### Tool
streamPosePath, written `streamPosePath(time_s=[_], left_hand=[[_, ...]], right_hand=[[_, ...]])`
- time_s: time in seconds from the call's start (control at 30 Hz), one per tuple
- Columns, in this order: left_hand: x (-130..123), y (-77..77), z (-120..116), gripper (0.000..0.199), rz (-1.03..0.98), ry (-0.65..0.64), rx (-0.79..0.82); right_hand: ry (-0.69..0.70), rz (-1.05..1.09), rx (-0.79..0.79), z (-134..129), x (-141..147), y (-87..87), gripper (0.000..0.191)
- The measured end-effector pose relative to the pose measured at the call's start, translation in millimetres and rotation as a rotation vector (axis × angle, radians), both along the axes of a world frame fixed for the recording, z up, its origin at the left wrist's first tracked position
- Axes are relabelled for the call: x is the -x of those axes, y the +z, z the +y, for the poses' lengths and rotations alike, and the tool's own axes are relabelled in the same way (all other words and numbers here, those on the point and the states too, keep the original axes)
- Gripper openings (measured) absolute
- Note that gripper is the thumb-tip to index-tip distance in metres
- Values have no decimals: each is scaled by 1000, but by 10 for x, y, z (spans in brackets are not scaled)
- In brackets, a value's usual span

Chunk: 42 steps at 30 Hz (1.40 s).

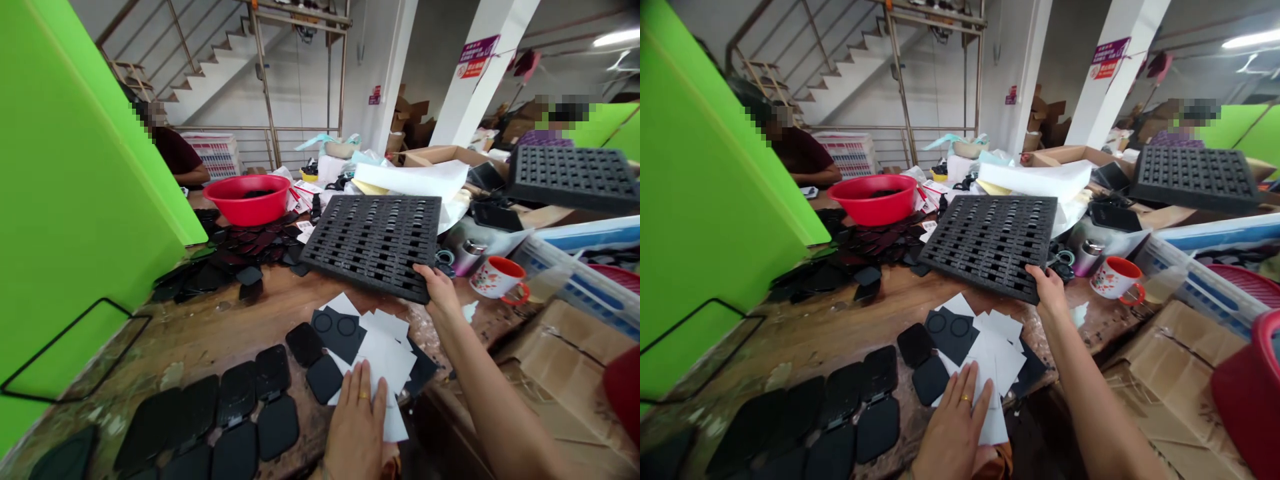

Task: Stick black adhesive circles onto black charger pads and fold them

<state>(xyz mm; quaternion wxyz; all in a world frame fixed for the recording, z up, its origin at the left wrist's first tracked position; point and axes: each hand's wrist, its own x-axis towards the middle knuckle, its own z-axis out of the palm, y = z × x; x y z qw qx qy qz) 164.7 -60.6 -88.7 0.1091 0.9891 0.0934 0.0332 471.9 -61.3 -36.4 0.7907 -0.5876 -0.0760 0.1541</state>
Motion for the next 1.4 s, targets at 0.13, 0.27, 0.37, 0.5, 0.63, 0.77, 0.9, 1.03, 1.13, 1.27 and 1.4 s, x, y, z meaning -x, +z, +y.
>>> streamPosePath(time_s=[0.13,0.27,0.37,0.5,0.63,0.77,0.9,1.03,1.13,1.27,1.4], left_hand=[[-177,-5,-1,89,-16,20,43],[-402,20,100,86,-17,29,49],[-548,74,212,87,2,-2,88],[-672,145,280,86,-8,11,126],[-669,216,284,80,-72,45,100],[-493,343,391,66,-129,180,-11],[-259,438,558,59,-53,364,-88],[-47,429,619,55,-5,340,-88],[111,392,620,51,-12,265,-63],[278,375,659,50,-60,110,-14],[356,411,691,41,-66,29,6]], right_hand=[[-93,-100,-26,285,-127,-93,40],[-160,-210,64,512,-175,-289,43],[-174,-281,159,582,-144,-394,46],[-158,-386,257,492,15,-361,54],[-38,-532,301,138,395,-235,59],[293,-873,399,-364,892,-247,40],[674,-1291,653,-695,1235,-386,52],[785,-1436,872,-740,1286,-449,62],[781,-1458,912,-690,1202,-425,58],[784,-1427,895,-649,1098,-374,57],[598,-1392,721,-744,1033,-321,51]])
